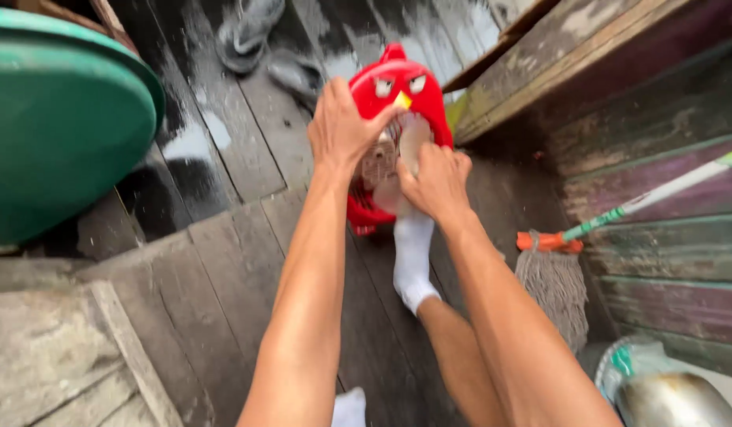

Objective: Cleaning a portable electric fan with a brush.

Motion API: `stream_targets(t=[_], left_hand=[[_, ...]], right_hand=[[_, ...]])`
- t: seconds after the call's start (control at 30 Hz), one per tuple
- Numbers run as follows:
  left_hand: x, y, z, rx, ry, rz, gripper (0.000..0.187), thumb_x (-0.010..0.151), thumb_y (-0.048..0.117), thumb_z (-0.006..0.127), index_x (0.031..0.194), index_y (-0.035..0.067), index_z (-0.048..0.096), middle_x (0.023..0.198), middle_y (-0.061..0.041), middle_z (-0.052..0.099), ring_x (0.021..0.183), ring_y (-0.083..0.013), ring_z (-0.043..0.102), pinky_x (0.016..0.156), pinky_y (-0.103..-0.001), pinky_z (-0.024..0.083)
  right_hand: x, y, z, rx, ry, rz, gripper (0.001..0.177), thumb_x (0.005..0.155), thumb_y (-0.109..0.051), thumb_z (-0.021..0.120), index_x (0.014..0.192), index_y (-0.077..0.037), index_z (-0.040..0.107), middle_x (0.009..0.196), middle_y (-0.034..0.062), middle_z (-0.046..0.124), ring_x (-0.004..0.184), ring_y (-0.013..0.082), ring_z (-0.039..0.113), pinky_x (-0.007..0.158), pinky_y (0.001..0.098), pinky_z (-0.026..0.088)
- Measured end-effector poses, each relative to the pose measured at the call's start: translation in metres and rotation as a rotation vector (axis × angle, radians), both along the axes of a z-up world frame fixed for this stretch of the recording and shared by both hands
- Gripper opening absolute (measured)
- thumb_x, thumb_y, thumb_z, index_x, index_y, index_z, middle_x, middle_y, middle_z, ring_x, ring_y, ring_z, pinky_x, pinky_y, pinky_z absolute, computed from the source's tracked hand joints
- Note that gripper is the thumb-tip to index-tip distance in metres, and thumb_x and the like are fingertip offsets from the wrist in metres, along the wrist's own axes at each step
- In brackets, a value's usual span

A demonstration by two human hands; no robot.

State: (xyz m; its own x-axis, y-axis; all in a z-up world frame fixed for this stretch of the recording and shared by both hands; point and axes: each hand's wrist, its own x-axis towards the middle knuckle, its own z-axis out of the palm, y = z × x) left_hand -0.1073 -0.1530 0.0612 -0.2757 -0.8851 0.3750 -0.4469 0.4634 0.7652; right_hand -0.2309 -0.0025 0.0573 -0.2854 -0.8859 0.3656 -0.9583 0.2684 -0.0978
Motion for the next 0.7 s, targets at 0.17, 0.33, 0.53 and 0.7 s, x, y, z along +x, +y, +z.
stream_targets(t=[0.17, 0.33, 0.53, 0.7], left_hand=[[0.014, 0.015, -0.023, 0.040, -0.057, 0.019, 0.091, 0.065, 0.073, 0.084, 0.110, 0.001, 0.051, 0.105, -0.020, 0.066, 0.100, -0.0420, 0.066, 0.075, -0.052, 0.055], [0.013, 0.020, -0.009, 0.196, -0.104, 0.057, 0.092, 0.065, 0.074, 0.085, 0.109, 0.002, 0.050, 0.107, -0.020, 0.066, 0.100, -0.0421, 0.066, 0.078, -0.053, 0.054], [0.008, 0.025, -0.020, 0.265, -0.146, 0.056, 0.092, 0.067, 0.075, 0.083, 0.111, 0.000, 0.052, 0.111, -0.023, 0.068, 0.103, -0.0430, 0.068, 0.083, -0.051, 0.055], [0.016, 0.041, -0.028, 0.376, -0.326, 0.058, 0.098, 0.069, 0.077, 0.080, 0.116, -0.004, 0.054, 0.110, -0.029, 0.068, 0.104, -0.0459, 0.067, 0.085, -0.052, 0.054]], right_hand=[[-0.043, 0.037, -0.018, 0.012, -0.066, 0.116, 0.050, 0.092, -0.044, 0.067, 0.121, -0.004, 0.075, 0.102, 0.0238, 0.065, 0.097, 0.0392, 0.057, 0.086, 0.0446, 0.041], [-0.088, 0.043, 0.011, 0.429, -0.759, -0.168, 0.047, 0.092, -0.049, 0.062, 0.110, -0.008, 0.074, 0.098, 0.0121, 0.074, 0.095, 0.0253, 0.070, 0.087, 0.0409, 0.052], [-0.154, 0.079, -0.046, 0.180, -0.789, -0.415, 0.045, 0.101, -0.043, 0.057, 0.103, -0.002, 0.075, 0.095, 0.0163, 0.075, 0.093, 0.0267, 0.071, 0.084, 0.0406, 0.052], [-0.164, 0.108, -0.062, 0.057, -1.676, -0.197, 0.063, 0.102, -0.051, 0.054, 0.148, -0.009, 0.061, 0.122, 0.0021, 0.060, 0.113, 0.0153, 0.050, 0.088, 0.0336, 0.042]])
